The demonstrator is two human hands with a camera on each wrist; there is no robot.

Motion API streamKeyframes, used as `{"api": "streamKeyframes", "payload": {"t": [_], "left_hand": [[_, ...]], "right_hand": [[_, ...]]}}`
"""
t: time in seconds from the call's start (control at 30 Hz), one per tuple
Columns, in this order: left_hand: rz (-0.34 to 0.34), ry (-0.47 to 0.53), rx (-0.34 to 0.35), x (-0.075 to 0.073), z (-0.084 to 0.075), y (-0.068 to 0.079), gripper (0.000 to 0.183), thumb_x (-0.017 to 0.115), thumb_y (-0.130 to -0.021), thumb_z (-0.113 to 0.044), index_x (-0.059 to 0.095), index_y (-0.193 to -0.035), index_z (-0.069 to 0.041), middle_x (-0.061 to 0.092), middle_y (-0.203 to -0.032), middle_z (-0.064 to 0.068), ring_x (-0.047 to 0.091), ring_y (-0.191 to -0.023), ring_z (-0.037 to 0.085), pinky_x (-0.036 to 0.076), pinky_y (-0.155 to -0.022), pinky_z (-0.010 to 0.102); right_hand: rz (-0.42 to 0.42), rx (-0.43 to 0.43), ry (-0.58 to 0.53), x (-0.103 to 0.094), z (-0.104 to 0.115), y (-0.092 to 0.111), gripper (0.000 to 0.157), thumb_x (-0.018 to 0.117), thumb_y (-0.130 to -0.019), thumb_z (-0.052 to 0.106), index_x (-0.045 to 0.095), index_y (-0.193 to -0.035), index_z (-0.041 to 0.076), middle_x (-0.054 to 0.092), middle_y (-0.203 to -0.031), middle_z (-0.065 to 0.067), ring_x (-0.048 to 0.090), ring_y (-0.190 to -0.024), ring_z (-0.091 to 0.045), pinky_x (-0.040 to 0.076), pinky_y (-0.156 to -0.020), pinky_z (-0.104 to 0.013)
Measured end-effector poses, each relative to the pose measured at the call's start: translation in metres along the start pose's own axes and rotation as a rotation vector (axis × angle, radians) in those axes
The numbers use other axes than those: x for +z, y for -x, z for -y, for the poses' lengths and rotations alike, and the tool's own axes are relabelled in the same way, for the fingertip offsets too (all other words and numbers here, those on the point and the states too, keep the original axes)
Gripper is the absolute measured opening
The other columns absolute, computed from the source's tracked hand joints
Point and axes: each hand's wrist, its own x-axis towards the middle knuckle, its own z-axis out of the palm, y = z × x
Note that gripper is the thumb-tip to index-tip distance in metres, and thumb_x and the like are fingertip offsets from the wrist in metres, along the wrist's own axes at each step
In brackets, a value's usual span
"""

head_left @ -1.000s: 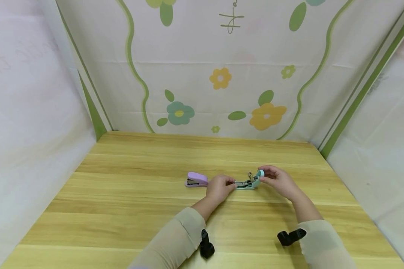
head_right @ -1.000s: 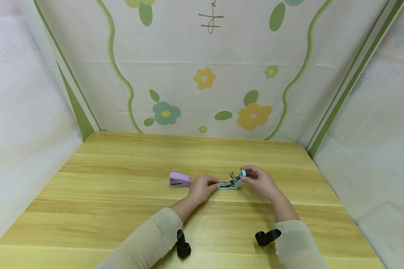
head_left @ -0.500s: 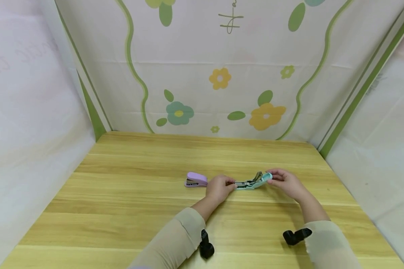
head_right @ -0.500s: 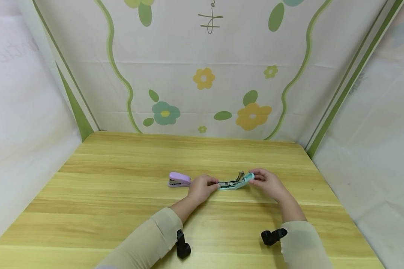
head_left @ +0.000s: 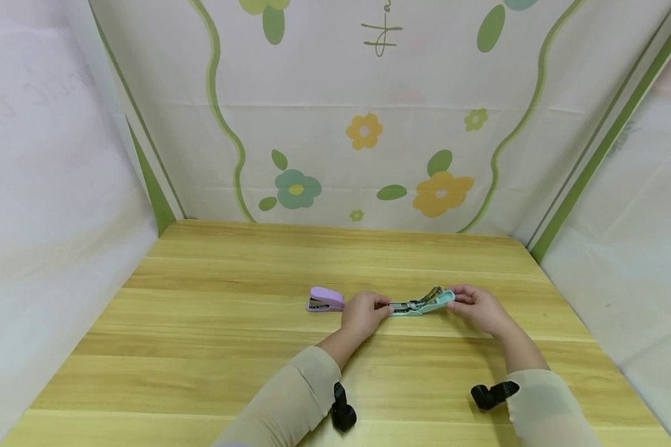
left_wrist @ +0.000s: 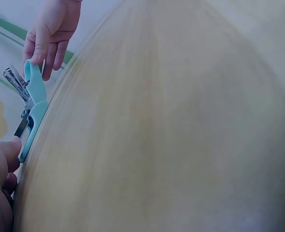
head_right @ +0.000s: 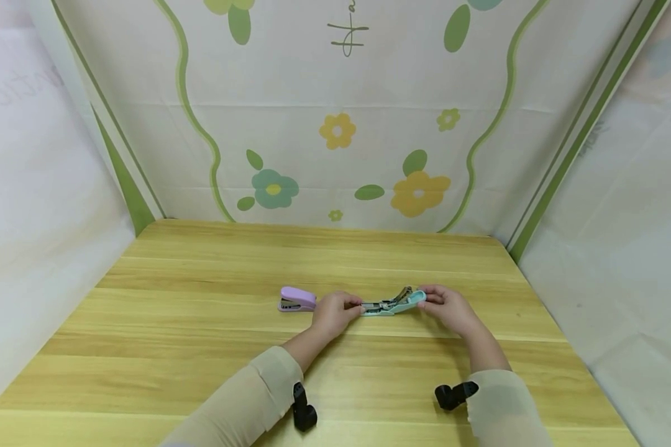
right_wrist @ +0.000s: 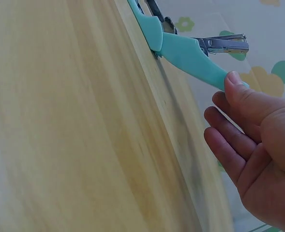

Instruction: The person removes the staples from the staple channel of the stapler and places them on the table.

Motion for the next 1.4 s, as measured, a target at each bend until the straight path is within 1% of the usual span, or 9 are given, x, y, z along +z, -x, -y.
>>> {"api": "streamKeyframes", "payload": {"t": [0.13,0.23,0.37,0.47,0.57,0.7,0.87,1.0,1.4], "left_hand": [[-0.010,0.017,-0.011,0.001,0.000,0.000,0.019,0.071,-0.090,-0.033,0.078,-0.105,-0.023,0.075,-0.104,-0.008,0.069,-0.099,0.013,0.055,-0.085,0.032],[-0.016,0.026,-0.011,0.001,0.000,0.000,0.018,0.071,-0.090,-0.033,0.078,-0.104,-0.023,0.075,-0.102,-0.008,0.069,-0.098,0.012,0.055,-0.084,0.031],[-0.015,0.033,-0.010,0.001,0.001,0.000,0.018,0.072,-0.090,-0.033,0.078,-0.104,-0.023,0.075,-0.102,-0.008,0.069,-0.097,0.012,0.055,-0.083,0.030],[-0.016,0.041,-0.014,0.001,0.002,-0.001,0.018,0.072,-0.090,-0.033,0.078,-0.104,-0.023,0.075,-0.102,-0.008,0.069,-0.097,0.012,0.055,-0.083,0.030],[-0.018,0.043,-0.012,0.001,0.002,-0.001,0.019,0.072,-0.090,-0.033,0.077,-0.105,-0.024,0.075,-0.103,-0.008,0.069,-0.098,0.012,0.055,-0.084,0.030],[-0.021,0.049,-0.004,0.002,0.002,-0.002,0.018,0.072,-0.090,-0.033,0.077,-0.104,-0.024,0.075,-0.103,-0.008,0.068,-0.097,0.012,0.055,-0.084,0.030],[-0.021,0.059,-0.002,0.001,0.002,-0.001,0.019,0.073,-0.089,-0.032,0.077,-0.104,-0.023,0.075,-0.101,-0.008,0.068,-0.094,0.010,0.055,-0.083,0.029],[-0.017,0.059,-0.002,0.002,0.003,0.000,0.019,0.073,-0.088,-0.032,0.077,-0.105,-0.023,0.074,-0.098,-0.009,0.067,-0.091,0.008,0.054,-0.080,0.027],[-0.017,0.050,0.008,0.001,0.003,0.000,0.019,0.072,-0.089,-0.033,0.077,-0.105,-0.023,0.074,-0.101,-0.008,0.068,-0.093,0.009,0.054,-0.082,0.027]], "right_hand": [[-0.042,-0.026,0.050,0.001,0.005,0.004,0.060,0.066,-0.094,0.033,0.047,-0.141,0.000,0.058,-0.133,-0.024,0.061,-0.118,-0.032,0.054,-0.093,-0.034],[-0.111,-0.024,0.098,0.001,0.011,0.012,0.064,0.062,-0.095,0.039,0.043,-0.144,0.002,0.053,-0.140,-0.023,0.056,-0.124,-0.037,0.052,-0.097,-0.039],[-0.231,-0.025,0.092,0.002,0.024,0.023,0.058,0.059,-0.097,0.041,0.048,-0.142,0.005,0.054,-0.140,-0.020,0.063,-0.112,-0.011,0.054,-0.087,-0.019],[-0.307,-0.067,0.041,0.008,0.036,0.027,0.051,0.060,-0.097,0.038,0.055,-0.135,0.006,0.060,-0.132,-0.016,0.057,-0.097,0.011,0.049,-0.079,-0.008],[-0.341,-0.124,-0.005,0.018,0.044,0.028,0.043,0.063,-0.096,0.031,0.060,-0.129,0.004,0.067,-0.116,-0.009,0.056,-0.089,0.012,0.050,-0.076,-0.009],[-0.296,-0.142,-0.015,0.036,0.051,0.027,0.038,0.065,-0.095,0.026,0.062,-0.126,0.003,0.067,-0.099,-0.005,0.057,-0.079,0.001,0.052,-0.068,-0.017],[-0.169,-0.087,0.026,0.058,0.054,0.021,0.037,0.064,-0.096,0.026,0.062,-0.126,0.005,0.064,-0.089,-0.011,0.052,-0.068,-0.010,0.047,-0.057,-0.023],[-0.090,-0.043,0.091,0.072,0.055,0.015,0.034,0.063,-0.097,0.025,0.063,-0.125,0.007,0.059,-0.078,-0.005,0.048,-0.062,-0.012,0.042,-0.052,-0.023],[-0.072,-0.001,0.236,0.089,0.058,0.003,0.029,0.062,-0.096,0.023,0.066,-0.121,0.008,0.053,-0.066,-0.001,0.044,-0.054,-0.014,0.036,-0.049,-0.025]]}}
